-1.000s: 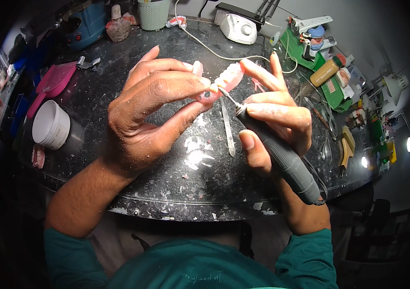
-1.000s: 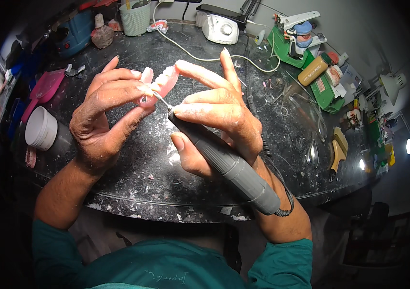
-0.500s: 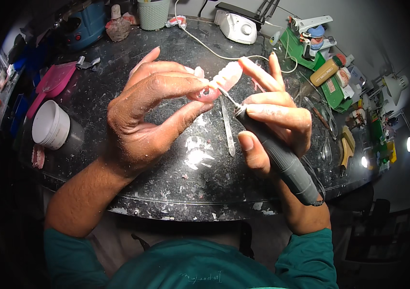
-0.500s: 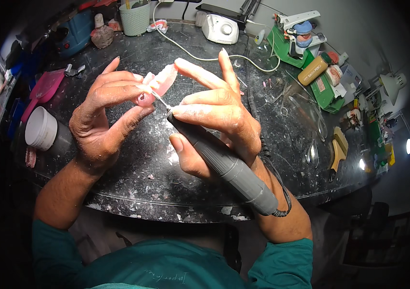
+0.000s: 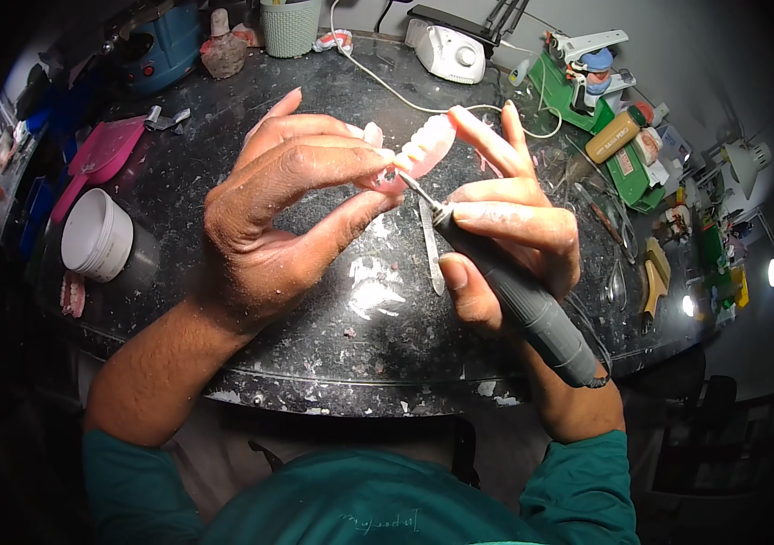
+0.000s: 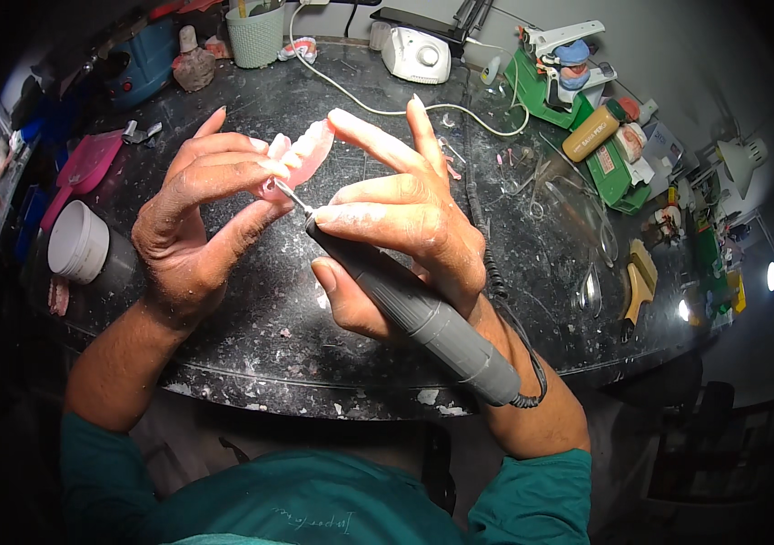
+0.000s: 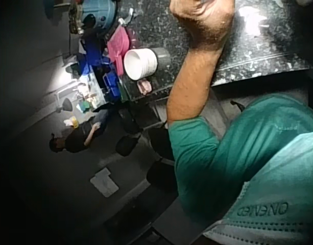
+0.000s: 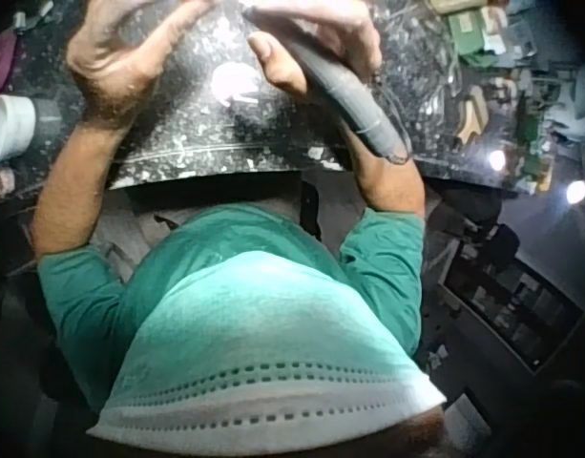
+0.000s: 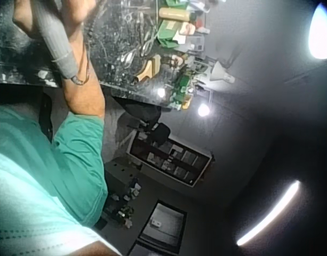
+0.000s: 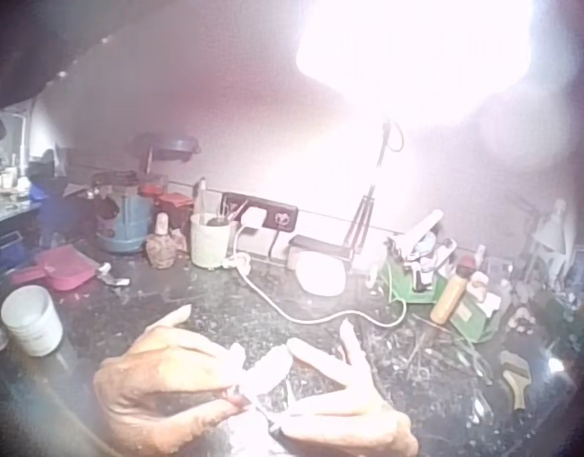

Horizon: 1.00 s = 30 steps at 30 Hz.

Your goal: The person sands the inner and outer surfaces of a pink dental prosthetic using a rotary tool.

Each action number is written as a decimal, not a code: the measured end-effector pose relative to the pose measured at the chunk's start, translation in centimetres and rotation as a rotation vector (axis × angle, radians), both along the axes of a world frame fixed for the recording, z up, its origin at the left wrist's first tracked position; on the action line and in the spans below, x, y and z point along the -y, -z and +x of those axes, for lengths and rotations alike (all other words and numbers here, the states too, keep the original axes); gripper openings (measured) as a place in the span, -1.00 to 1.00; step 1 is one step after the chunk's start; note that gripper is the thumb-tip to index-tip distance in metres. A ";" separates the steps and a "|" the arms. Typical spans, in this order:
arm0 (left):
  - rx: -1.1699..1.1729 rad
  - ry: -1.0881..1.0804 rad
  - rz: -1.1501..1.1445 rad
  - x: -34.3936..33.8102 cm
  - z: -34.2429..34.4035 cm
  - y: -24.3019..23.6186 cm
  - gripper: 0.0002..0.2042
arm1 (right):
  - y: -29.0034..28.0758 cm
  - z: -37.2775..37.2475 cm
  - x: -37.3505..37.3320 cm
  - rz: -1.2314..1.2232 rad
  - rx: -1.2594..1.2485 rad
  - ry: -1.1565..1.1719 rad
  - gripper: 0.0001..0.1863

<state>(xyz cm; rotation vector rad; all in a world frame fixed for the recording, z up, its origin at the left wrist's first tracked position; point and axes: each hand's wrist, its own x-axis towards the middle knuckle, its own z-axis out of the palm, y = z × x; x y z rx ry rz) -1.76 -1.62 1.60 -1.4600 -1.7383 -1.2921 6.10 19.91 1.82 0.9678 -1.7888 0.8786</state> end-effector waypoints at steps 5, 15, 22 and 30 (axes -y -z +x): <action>-0.013 -0.012 -0.019 -0.1 0.1 -0.1 -0.74 | -0.1 0.2 -0.7 0.134 0.008 0.047 -0.60; -0.004 0.005 -0.004 -0.1 -0.1 0.1 -0.73 | 0.0 0.1 -0.8 0.133 0.007 0.046 -0.58; 0.032 0.008 -0.003 0.0 0.0 0.3 -0.73 | 0.0 0.1 -0.6 0.122 0.003 0.046 -0.57; 0.036 0.019 0.004 0.0 -0.1 0.3 -0.73 | -0.2 0.1 -0.4 0.134 -0.012 0.035 -0.58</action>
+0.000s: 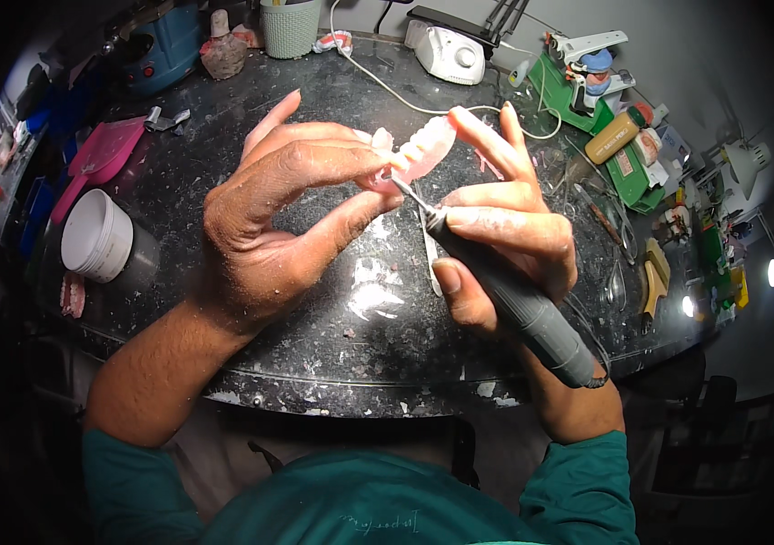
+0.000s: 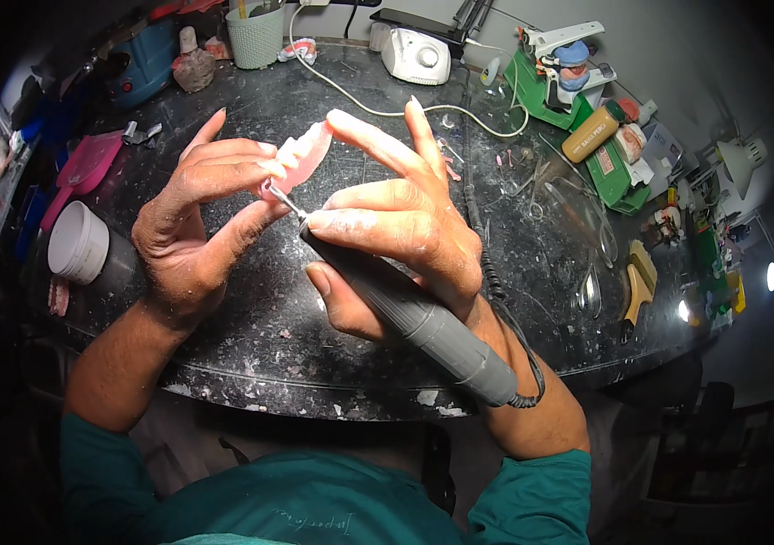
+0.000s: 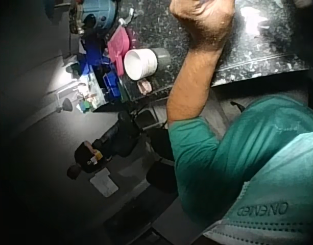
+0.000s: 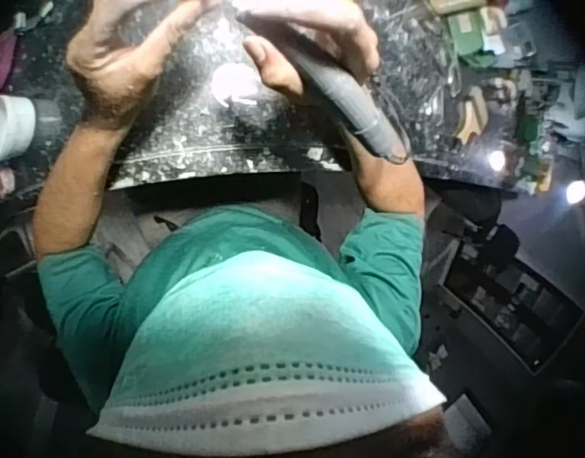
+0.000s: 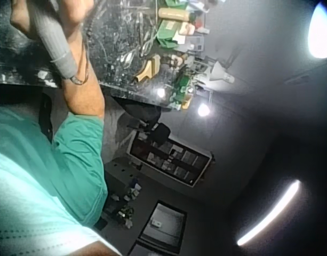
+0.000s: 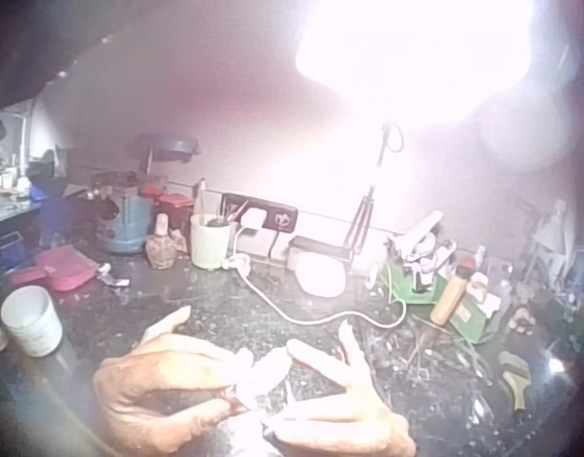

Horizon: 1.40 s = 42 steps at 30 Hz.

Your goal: The person sands the inner and outer surfaces of a pink dental prosthetic using a rotary tool.

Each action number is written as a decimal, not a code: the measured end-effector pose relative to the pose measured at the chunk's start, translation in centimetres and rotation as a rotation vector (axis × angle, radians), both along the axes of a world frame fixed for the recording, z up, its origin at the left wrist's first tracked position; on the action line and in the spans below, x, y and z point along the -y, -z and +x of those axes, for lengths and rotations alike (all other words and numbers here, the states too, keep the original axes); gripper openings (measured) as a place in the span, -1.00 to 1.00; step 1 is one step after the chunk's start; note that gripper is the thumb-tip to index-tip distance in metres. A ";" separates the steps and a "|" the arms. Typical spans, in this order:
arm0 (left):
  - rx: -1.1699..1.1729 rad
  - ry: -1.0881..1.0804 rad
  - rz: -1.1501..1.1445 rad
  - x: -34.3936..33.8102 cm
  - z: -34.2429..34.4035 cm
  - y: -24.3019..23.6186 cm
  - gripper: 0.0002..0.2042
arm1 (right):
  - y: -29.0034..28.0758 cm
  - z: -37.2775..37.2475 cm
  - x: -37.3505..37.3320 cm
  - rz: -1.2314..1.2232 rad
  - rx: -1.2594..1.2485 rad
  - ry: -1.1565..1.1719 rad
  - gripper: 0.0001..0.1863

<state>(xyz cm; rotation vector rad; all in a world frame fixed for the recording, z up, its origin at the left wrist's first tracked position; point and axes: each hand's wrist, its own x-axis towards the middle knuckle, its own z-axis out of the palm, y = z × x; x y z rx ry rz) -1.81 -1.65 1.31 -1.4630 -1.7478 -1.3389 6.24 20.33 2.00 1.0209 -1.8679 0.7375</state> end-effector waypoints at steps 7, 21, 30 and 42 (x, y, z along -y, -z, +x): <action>0.019 0.002 0.000 -0.1 0.1 0.1 -0.74 | 0.1 0.0 0.1 -0.015 -0.005 -0.009 -0.58; 0.031 0.023 0.001 -0.1 0.2 0.0 -0.71 | 0.1 0.0 -0.2 -0.022 0.013 -0.016 -0.58; 0.036 0.021 0.010 -0.2 0.3 0.0 -0.72 | 0.1 0.1 -0.2 -0.054 0.026 -0.024 -0.59; -0.020 0.000 0.000 -0.1 -0.1 0.0 -0.71 | 0.0 0.0 -0.5 -0.032 -0.001 0.005 -0.59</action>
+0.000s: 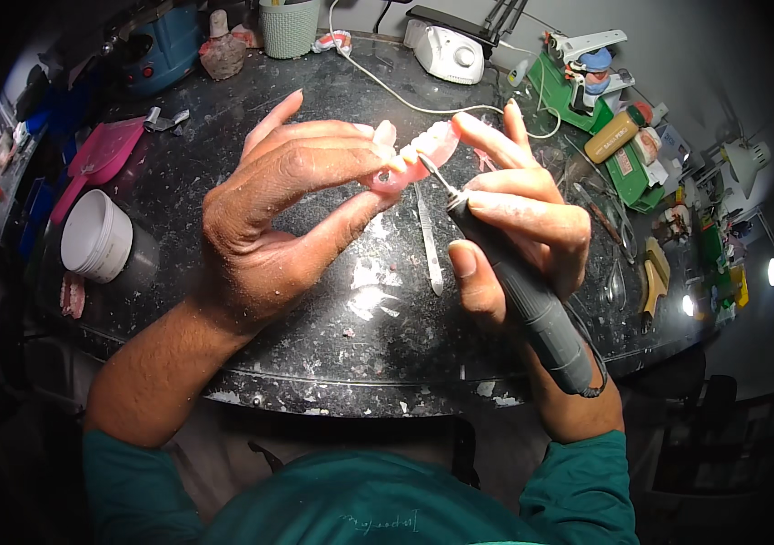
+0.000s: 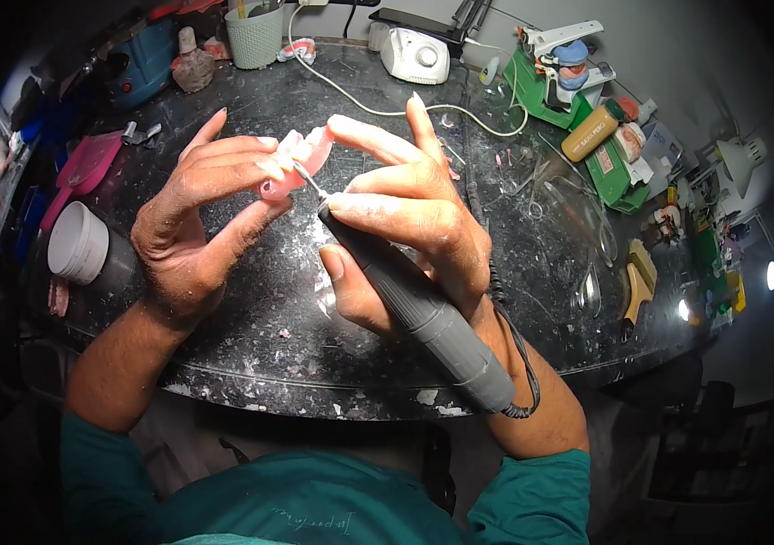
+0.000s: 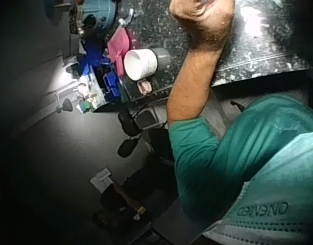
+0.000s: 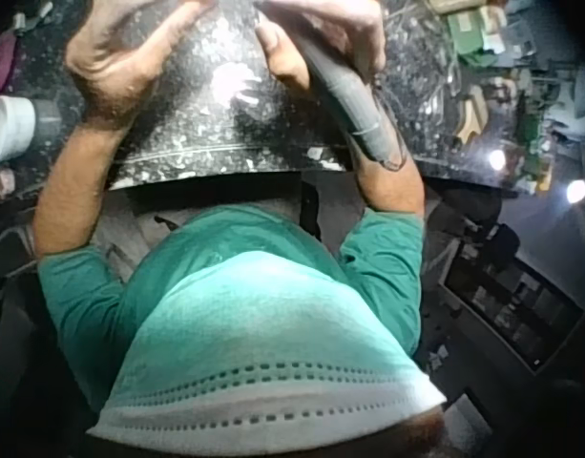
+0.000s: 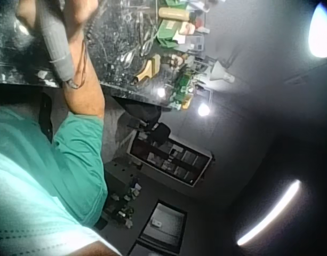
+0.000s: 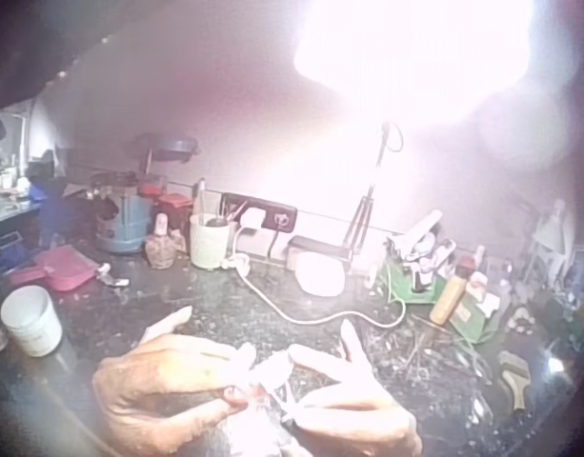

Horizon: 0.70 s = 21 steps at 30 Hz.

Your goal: The person sands the inner and outer surfaces of a pink dental prosthetic using a rotary tool.

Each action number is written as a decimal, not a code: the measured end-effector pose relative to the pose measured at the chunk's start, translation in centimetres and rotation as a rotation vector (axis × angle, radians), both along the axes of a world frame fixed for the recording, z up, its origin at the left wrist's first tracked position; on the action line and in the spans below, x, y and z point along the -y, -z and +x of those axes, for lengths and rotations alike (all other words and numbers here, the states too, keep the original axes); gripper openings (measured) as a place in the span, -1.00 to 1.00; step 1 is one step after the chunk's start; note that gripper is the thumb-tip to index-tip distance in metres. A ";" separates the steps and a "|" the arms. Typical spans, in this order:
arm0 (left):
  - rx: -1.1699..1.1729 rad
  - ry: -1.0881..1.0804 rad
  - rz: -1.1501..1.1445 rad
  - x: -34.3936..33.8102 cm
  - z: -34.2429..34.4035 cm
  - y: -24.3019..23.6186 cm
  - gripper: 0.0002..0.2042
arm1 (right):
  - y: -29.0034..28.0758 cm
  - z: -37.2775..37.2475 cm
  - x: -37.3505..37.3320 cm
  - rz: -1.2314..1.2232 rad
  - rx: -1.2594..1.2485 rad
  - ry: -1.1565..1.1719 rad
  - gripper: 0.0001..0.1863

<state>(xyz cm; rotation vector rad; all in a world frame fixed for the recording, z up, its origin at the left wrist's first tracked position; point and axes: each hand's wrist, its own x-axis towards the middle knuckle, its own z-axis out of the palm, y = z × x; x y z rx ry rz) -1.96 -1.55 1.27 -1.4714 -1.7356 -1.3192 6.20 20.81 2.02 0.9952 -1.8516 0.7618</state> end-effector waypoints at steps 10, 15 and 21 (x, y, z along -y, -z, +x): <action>-0.020 -0.003 -0.014 0.1 0.1 -0.2 -0.71 | -0.2 0.2 0.6 -0.087 0.015 -0.029 -0.53; -0.026 -0.007 -0.015 0.1 0.1 -0.3 -0.71 | -0.1 0.1 0.7 -0.095 0.006 -0.028 -0.53; -0.030 -0.002 -0.010 0.0 0.0 -0.2 -0.71 | 0.0 -0.1 0.6 -0.100 -0.004 -0.044 -0.55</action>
